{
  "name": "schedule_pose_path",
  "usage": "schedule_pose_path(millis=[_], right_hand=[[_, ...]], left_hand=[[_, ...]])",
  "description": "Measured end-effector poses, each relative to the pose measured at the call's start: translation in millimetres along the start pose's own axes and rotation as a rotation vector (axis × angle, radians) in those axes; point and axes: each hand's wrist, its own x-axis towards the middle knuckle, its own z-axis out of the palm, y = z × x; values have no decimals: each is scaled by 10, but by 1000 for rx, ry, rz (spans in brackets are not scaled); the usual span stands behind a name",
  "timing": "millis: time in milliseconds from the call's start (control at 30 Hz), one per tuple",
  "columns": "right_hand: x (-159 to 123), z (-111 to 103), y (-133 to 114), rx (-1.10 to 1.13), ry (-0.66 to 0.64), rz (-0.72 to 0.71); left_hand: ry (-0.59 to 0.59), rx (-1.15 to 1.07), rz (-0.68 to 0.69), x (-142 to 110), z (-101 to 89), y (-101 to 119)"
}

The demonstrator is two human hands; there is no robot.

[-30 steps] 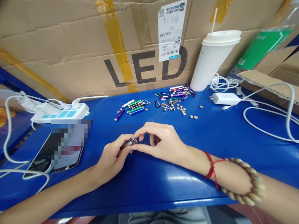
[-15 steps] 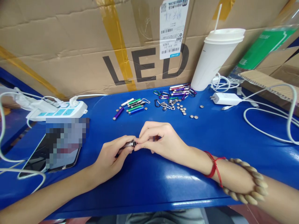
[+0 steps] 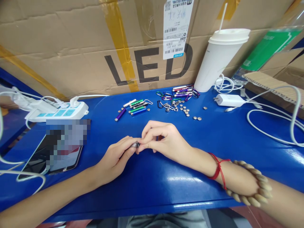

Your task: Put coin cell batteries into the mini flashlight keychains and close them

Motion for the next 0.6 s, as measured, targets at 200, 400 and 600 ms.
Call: schedule_pose_path(millis=[200, 400, 600], right_hand=[[-34, 29, -8, 46, -28, -3], [-16, 32, -40, -89, -10, -15], [17, 53, -43, -179, 3, 9]], left_hand=[[4, -13, 100, -15, 0, -31], [42, 19, 128, 2, 19, -35], [122, 79, 170, 2, 41, -42]])
